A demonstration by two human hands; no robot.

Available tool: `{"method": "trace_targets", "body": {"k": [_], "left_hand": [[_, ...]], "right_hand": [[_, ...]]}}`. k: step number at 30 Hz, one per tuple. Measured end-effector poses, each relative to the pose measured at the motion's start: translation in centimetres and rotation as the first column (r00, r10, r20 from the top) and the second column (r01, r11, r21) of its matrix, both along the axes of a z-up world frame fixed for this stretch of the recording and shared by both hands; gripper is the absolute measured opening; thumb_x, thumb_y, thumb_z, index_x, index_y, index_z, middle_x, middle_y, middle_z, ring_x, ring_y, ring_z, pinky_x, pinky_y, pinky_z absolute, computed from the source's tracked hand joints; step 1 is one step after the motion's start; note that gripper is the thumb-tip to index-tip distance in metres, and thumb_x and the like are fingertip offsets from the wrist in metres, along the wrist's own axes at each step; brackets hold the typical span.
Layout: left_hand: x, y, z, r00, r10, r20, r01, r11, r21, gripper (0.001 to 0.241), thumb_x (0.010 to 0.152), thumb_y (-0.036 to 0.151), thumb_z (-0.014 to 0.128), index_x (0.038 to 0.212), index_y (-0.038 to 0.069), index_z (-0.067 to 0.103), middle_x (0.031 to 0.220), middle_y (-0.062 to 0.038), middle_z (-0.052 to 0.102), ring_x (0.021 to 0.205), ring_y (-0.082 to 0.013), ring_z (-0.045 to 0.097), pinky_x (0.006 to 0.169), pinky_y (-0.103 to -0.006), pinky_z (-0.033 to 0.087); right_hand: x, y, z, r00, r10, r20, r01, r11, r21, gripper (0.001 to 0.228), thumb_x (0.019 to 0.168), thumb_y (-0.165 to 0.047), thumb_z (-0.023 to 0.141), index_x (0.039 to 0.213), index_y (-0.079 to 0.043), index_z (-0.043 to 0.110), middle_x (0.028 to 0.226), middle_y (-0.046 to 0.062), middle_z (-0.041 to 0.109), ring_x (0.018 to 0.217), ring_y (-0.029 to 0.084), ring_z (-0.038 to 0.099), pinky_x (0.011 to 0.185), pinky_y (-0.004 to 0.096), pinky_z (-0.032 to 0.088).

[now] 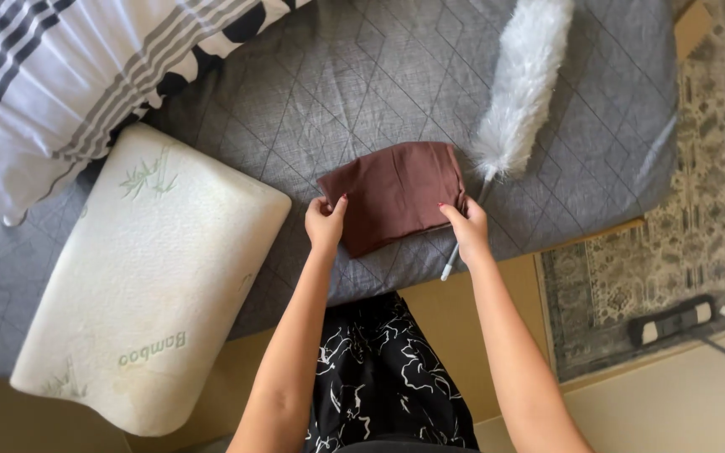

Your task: Dusting pillows and folding a pillowcase on a bed.

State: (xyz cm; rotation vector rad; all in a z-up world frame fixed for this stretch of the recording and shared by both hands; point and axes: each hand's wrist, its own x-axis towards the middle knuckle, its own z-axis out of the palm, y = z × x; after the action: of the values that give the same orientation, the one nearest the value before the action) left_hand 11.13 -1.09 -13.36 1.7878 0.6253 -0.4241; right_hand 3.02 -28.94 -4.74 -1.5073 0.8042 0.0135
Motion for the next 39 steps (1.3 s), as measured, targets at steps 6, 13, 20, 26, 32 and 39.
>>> {"method": "trace_targets", "body": {"k": [6,13,20,26,32,39], "left_hand": [[1.0,0.8,5.1,0.942,-0.084,0.324,0.162,0.961,-0.223,0.026,0.096,0.024,0.074,0.106,0.004,0.061,0.099,-0.004,0.066,0.091,-0.0104,0.06,0.079,-0.0262,0.051],[1.2,-0.2,4.0,0.98,-0.128,0.154,0.185,0.875,-0.447,0.051,0.096,0.025,0.074,0.133,0.001,0.047,0.122,-0.011,0.065,0.108,-0.0148,0.064,0.093,-0.0289,0.052],[-2.4,6.2,-0.4,0.921,-0.346,0.181,0.355,0.935,-0.018,0.068,0.086,0.021,0.079,0.141,-0.004,0.048,0.126,-0.019,0.068,0.107,-0.0246,0.072,0.089,-0.0349,0.058],[-7.5,12.4,-0.2,0.975,-0.153,-0.158,0.107,0.958,-0.266,0.048,0.093,0.021,0.071,0.134,-0.001,0.061,0.124,-0.015,0.073,0.105,-0.022,0.07,0.083,-0.0332,0.055],[-11.7,13.4,3.3,0.915,0.188,-0.358,-0.351,0.808,-0.473,0.044,0.097,0.018,0.064,0.137,0.003,0.056,0.129,-0.008,0.068,0.111,-0.0192,0.069,0.087,-0.0302,0.055],[-17.5,13.5,2.4,0.651,0.617,-0.442,-0.719,0.316,-0.619,0.052,0.099,0.016,0.059,0.146,-0.001,0.044,0.148,-0.018,0.053,0.117,-0.0333,0.064,0.089,-0.0407,0.058]], "right_hand": [[-0.3,-0.7,2.7,0.984,-0.121,0.132,0.116,0.992,0.045,0.031,0.088,-0.004,0.074,0.118,0.002,0.069,0.11,0.002,0.071,0.099,0.011,0.064,0.093,0.028,0.051],[1.4,-2.4,1.8,0.984,-0.09,0.153,0.123,0.967,-0.224,0.066,0.087,-0.021,0.081,0.142,-0.002,0.051,0.136,0.012,0.05,0.122,0.022,0.053,0.099,0.035,0.049],[-7.2,0.1,-8.1,0.968,-0.187,-0.165,0.002,0.668,-0.744,0.062,0.077,-0.022,0.089,0.128,-0.004,0.059,0.117,0.018,0.062,0.118,0.033,0.055,0.103,0.045,0.045],[-10.7,-0.9,-13.0,0.992,-0.103,-0.067,0.071,0.924,-0.376,0.028,0.081,-0.005,0.076,0.103,0.0,0.06,0.092,0.011,0.067,0.079,0.019,0.066,0.069,0.033,0.056],[-8.6,-5.5,-6.6,0.938,-0.254,-0.234,0.333,0.845,0.418,0.006,0.084,-0.011,0.059,0.085,-0.006,0.055,0.069,0.006,0.063,0.049,0.012,0.052,0.041,0.029,0.039],[-7.1,-0.4,4.7,0.956,-0.284,-0.073,0.281,0.958,-0.055,0.04,0.103,-0.039,0.064,0.079,-0.01,0.05,0.055,-0.006,0.042,0.038,0.007,0.036,0.034,0.028,0.024]]}}
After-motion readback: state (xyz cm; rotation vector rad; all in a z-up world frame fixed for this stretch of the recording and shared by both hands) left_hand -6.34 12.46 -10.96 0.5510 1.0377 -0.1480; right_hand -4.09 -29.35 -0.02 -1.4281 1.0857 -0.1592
